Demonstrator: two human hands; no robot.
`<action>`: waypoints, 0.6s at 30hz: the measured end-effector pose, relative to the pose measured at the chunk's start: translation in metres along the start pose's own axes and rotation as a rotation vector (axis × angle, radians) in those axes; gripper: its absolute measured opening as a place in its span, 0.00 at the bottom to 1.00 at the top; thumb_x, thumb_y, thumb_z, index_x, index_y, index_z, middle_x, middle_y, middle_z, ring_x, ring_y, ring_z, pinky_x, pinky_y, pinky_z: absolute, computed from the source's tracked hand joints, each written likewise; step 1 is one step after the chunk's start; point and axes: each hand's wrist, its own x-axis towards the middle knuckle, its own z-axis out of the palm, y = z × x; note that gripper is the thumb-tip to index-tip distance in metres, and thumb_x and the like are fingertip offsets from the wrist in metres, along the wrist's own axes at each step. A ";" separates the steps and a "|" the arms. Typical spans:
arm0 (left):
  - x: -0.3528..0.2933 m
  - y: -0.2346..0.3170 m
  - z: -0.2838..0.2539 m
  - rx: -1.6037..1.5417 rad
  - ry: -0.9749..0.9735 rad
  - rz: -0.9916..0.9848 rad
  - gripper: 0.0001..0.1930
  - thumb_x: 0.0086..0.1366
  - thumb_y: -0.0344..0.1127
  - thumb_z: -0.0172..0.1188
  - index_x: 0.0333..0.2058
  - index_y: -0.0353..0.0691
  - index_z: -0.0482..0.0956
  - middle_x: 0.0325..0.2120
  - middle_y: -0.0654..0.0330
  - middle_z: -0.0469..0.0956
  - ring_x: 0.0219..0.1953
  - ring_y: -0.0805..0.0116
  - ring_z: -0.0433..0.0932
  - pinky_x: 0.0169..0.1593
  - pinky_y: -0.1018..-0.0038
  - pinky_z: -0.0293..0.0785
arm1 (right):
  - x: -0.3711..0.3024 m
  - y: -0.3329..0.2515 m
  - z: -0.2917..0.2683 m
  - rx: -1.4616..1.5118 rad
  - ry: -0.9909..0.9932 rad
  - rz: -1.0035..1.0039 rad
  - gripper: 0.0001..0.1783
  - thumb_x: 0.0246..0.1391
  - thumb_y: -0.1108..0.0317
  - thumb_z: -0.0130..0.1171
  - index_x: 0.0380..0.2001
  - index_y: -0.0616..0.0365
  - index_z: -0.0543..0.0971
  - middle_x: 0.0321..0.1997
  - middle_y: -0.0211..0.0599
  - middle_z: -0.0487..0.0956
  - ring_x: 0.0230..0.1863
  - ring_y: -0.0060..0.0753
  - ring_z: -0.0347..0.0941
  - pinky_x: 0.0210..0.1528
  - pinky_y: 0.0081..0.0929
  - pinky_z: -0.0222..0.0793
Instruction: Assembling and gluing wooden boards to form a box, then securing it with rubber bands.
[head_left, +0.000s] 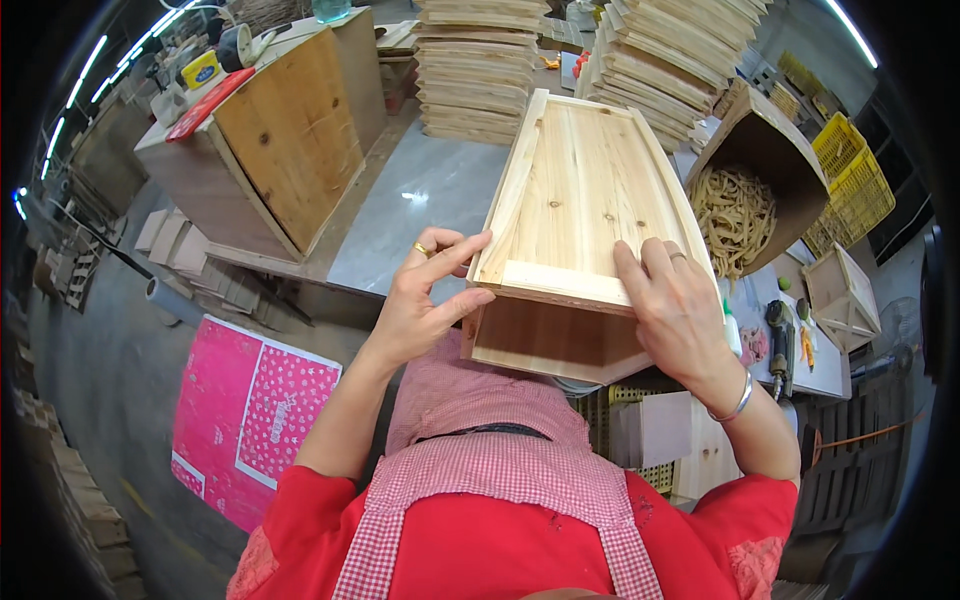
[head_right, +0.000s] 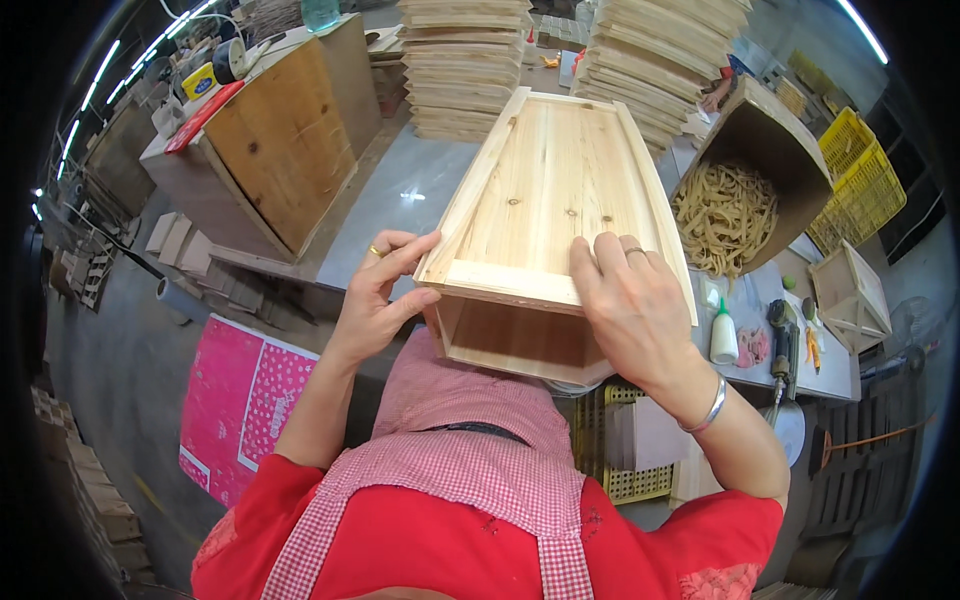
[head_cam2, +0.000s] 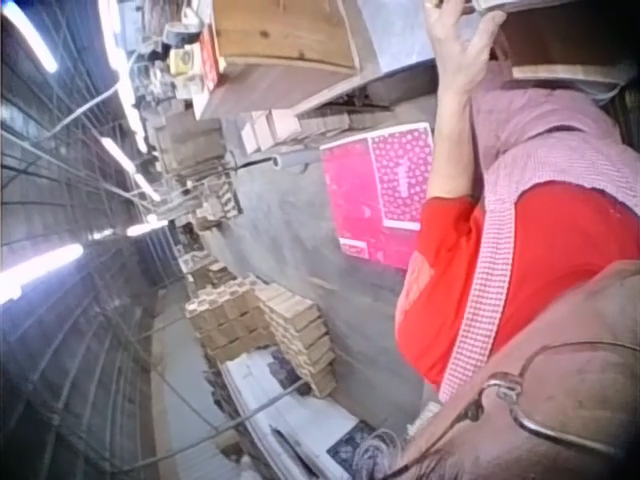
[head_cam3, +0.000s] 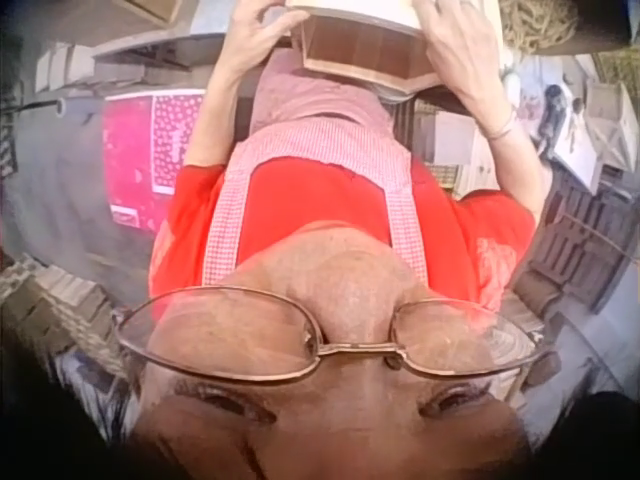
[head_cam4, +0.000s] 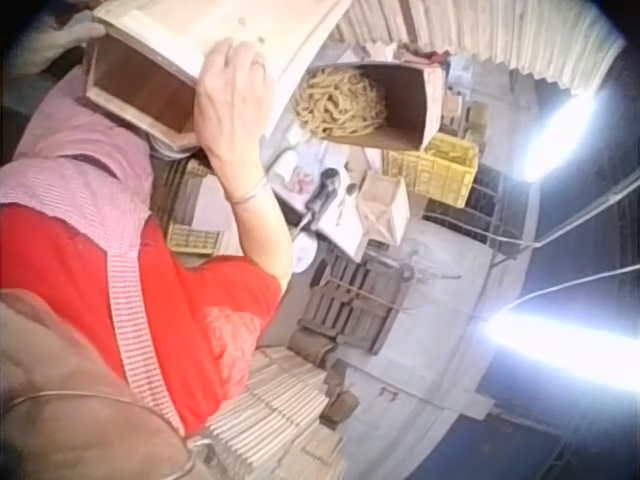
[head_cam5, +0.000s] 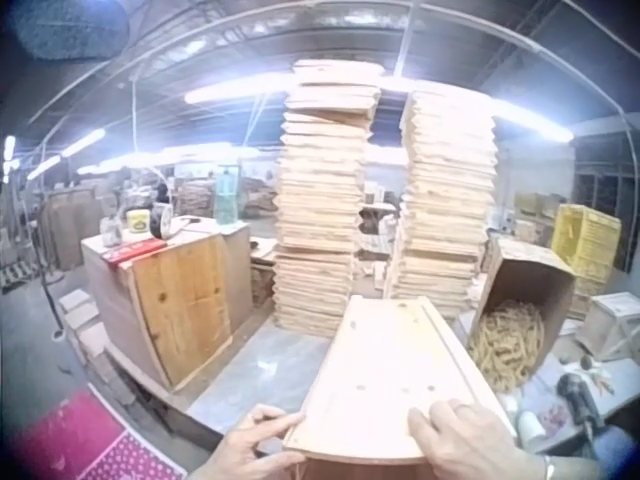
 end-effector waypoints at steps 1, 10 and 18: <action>0.000 0.001 0.000 -0.020 0.002 -0.014 0.30 0.57 0.30 0.69 0.59 0.34 0.74 0.46 0.61 0.68 0.48 0.69 0.67 0.56 0.75 0.64 | 0.000 0.000 0.000 0.004 -0.003 0.007 0.19 0.46 0.73 0.56 0.45 0.66 0.76 0.32 0.38 0.70 0.33 0.34 0.73 0.34 0.28 0.68; 0.004 -0.005 0.001 0.103 0.005 0.053 0.29 0.57 0.28 0.69 0.58 0.35 0.75 0.45 0.58 0.70 0.44 0.68 0.71 0.52 0.74 0.70 | -0.007 0.000 0.009 0.077 0.058 0.052 0.16 0.47 0.72 0.55 0.40 0.65 0.77 0.32 0.38 0.71 0.35 0.35 0.73 0.35 0.28 0.68; 0.004 -0.006 0.001 0.139 0.019 0.069 0.27 0.62 0.27 0.63 0.60 0.31 0.71 0.56 0.54 0.65 0.59 0.64 0.66 0.63 0.70 0.63 | -0.009 -0.001 0.029 0.107 0.136 0.132 0.14 0.46 0.68 0.55 0.37 0.62 0.77 0.31 0.35 0.72 0.36 0.33 0.74 0.35 0.29 0.70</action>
